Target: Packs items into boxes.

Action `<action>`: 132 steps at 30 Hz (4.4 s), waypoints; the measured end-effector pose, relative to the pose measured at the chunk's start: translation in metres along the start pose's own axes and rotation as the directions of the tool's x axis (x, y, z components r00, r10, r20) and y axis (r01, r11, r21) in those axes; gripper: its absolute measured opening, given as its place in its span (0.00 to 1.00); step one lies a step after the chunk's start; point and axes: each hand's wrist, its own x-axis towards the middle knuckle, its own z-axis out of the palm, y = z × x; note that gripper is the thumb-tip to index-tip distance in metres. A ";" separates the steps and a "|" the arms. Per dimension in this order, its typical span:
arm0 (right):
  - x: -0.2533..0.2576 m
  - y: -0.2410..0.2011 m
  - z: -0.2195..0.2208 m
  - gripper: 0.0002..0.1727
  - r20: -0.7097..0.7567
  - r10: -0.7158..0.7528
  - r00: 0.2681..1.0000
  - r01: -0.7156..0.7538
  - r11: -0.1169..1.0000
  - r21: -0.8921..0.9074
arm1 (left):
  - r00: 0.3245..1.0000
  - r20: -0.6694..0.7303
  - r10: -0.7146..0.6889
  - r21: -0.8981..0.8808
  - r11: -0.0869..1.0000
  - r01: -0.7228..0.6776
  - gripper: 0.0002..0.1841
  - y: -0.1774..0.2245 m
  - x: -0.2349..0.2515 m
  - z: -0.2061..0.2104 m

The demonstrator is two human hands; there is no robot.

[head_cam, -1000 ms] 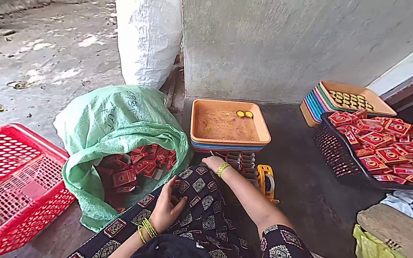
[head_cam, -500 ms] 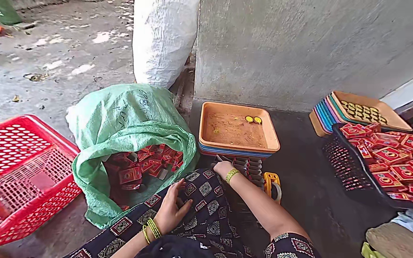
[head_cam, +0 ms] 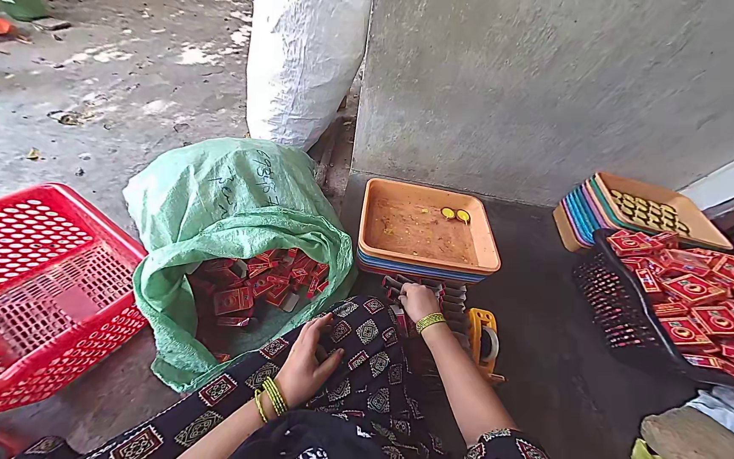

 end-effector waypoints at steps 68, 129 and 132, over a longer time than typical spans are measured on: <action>-0.043 -0.005 -0.004 0.13 0.206 -0.008 0.979 0.051 0.977 -0.207 | 0.997 -0.016 -0.079 -0.195 0.978 0.074 0.31 0.019 0.018 -0.040; 0.115 -0.254 0.059 0.17 0.567 -0.223 0.793 0.538 0.692 -0.481 | 0.455 -0.075 -0.888 -0.566 0.413 0.714 0.40 -0.136 0.037 -0.125; 0.114 -0.247 0.034 0.16 0.478 -0.406 0.779 0.548 0.812 -0.203 | 0.493 -0.089 -0.866 -0.573 0.449 0.685 0.42 -0.141 0.036 -0.122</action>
